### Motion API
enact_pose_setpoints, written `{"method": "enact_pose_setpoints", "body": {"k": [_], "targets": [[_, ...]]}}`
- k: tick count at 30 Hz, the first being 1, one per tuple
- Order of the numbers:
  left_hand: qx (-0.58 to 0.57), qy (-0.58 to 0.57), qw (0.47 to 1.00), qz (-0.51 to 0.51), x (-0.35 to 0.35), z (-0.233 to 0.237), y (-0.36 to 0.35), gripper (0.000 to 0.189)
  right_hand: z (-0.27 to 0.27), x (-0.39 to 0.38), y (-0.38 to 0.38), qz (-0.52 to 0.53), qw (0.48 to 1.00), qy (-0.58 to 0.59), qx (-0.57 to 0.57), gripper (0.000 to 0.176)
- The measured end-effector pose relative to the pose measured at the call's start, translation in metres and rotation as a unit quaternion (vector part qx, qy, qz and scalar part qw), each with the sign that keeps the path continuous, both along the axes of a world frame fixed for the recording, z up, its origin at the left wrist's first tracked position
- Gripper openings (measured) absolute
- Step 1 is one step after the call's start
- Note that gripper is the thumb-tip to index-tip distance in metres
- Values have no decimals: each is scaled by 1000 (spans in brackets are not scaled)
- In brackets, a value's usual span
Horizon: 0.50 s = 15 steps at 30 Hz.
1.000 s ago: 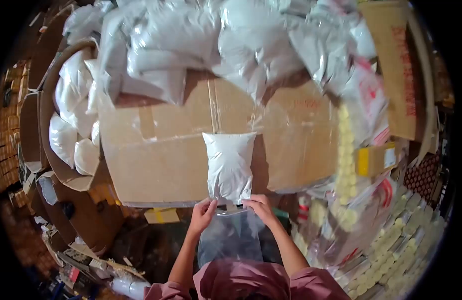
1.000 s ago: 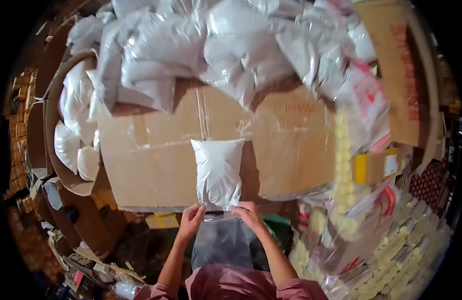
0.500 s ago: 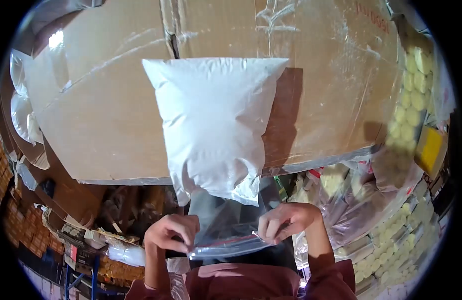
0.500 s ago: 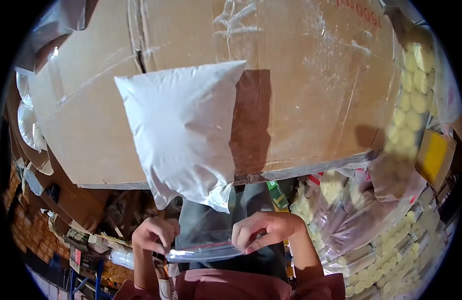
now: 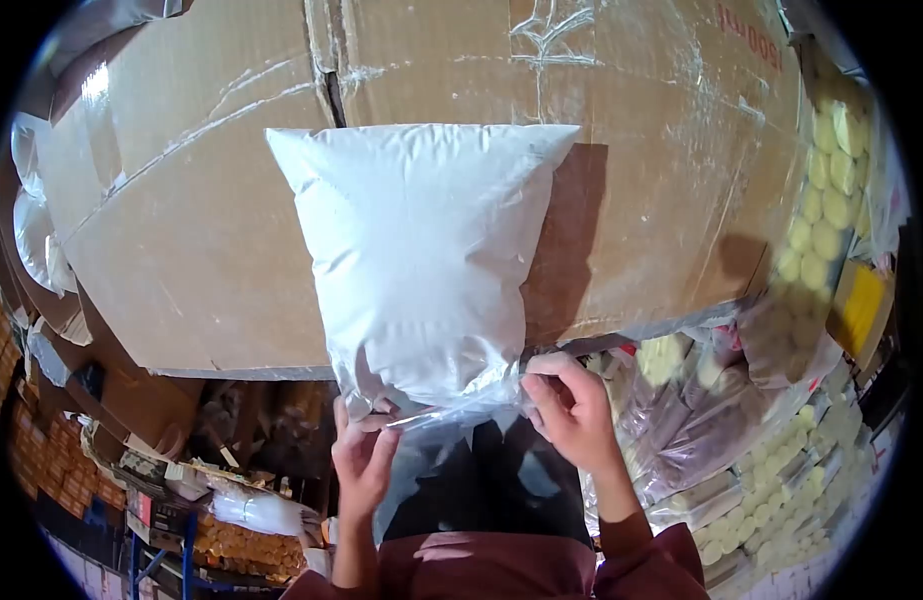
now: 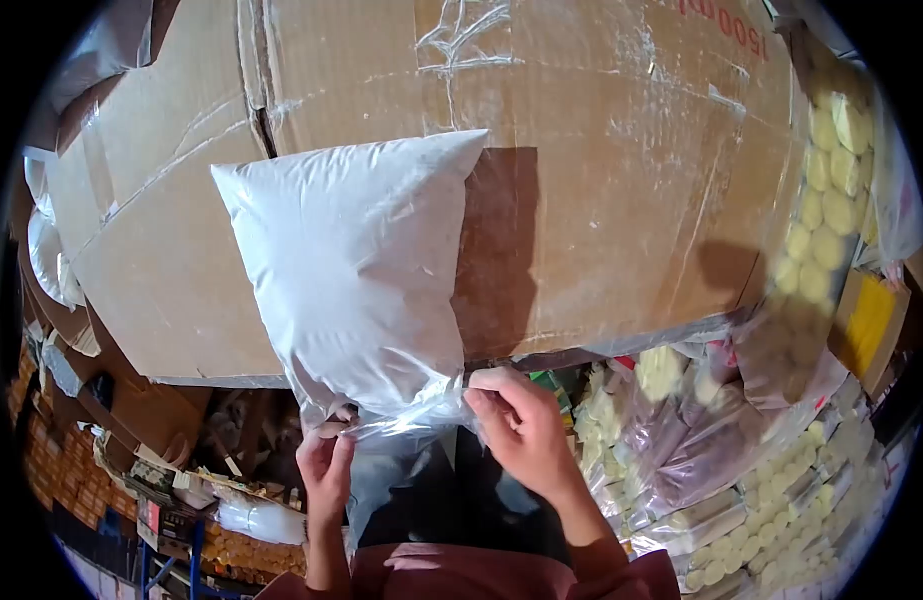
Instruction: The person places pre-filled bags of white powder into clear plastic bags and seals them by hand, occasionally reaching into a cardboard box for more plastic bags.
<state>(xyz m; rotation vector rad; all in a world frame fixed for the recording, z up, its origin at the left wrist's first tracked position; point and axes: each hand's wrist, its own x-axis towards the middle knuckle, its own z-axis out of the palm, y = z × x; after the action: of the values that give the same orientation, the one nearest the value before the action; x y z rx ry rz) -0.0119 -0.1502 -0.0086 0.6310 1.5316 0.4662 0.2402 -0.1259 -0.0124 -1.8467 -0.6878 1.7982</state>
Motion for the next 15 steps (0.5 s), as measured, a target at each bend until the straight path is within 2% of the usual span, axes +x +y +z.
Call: {"method": "enact_pose_setpoints", "body": {"k": [1, 3, 5, 8, 11, 12, 13, 15], "targets": [[46, 98, 994, -21, 9, 1, -1, 3, -1, -8, 2, 29, 996, -73, 47, 8], [137, 182, 973, -42, 14, 1, -7, 5, 0, -26, 11, 45, 979, -174, 93, 6], [220, 212, 951, -39, 23, -3, 3, 3, -7, -37, 13, 44, 963, -235, 126, 6], [175, 162, 969, 55, 27, -8, 8, 3, -11, -45, 16, 40, 934, -310, 172, 3], [147, 207, 967, -16, 28, -9, 26, 11, 4, -49, 18, -73, 978, -192, 42, 2], [123, 188, 974, 30, 28, -9, 28, 10, 4, -49, 20, -86, 984, -147, 50, 5], [86, 115, 988, 63, 21, -3, 31, 13, 1, -48, 16, -128, 986, -95, 45, 4], [112, 72, 981, 144, 23, 0, 41, 12, -5, -48, 8, -212, 976, 10, 39, 6]]}}
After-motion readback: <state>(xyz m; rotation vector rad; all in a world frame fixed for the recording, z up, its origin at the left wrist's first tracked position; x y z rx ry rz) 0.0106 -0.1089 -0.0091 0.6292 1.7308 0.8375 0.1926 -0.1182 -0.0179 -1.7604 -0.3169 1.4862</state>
